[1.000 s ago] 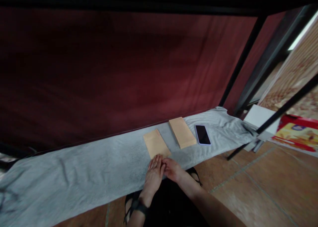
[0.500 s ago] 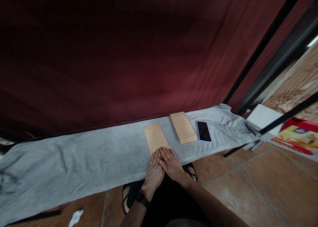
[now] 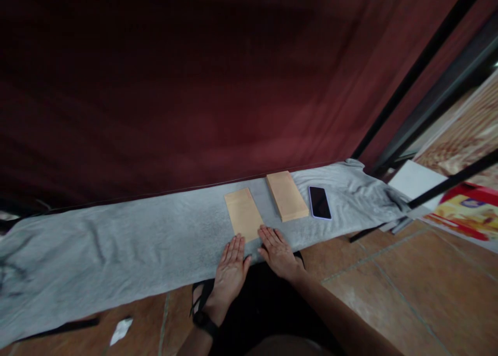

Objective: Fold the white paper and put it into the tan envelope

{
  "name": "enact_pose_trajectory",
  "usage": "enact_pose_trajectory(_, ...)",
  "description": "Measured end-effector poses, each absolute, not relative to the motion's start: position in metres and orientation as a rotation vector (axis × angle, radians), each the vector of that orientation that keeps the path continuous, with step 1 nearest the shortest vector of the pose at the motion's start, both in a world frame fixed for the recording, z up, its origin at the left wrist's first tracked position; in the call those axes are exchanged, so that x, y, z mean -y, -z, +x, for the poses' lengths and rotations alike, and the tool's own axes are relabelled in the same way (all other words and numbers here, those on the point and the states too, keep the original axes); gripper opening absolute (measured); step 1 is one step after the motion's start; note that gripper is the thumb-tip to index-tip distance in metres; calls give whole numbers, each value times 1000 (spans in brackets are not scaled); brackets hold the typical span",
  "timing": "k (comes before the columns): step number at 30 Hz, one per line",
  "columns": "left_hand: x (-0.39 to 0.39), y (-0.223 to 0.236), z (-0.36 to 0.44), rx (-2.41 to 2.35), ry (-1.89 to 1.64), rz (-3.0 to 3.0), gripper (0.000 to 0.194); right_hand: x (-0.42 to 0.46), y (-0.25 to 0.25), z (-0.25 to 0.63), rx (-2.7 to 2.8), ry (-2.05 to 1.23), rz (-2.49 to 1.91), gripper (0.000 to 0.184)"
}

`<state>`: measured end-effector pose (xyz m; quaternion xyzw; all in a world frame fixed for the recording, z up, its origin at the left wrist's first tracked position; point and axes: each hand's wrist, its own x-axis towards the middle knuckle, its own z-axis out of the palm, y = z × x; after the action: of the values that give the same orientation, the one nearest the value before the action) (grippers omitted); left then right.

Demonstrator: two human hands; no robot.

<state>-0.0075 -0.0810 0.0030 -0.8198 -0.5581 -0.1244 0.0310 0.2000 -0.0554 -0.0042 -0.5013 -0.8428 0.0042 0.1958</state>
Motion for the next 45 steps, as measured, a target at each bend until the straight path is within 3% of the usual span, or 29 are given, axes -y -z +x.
enact_pose_trajectory(10,78,-8,-2,1825,387,-2481,55,55,5,205,2298,41,-1451,54)
enact_pose_trajectory(20,5,-6,65,1720,324,-2762,56,52,17,203,2283,33,-1463,46)
enact_pose_trajectory(45,-131,-7,14,1871,381,-2564,57,60,0,198,2261,52,-1497,57)
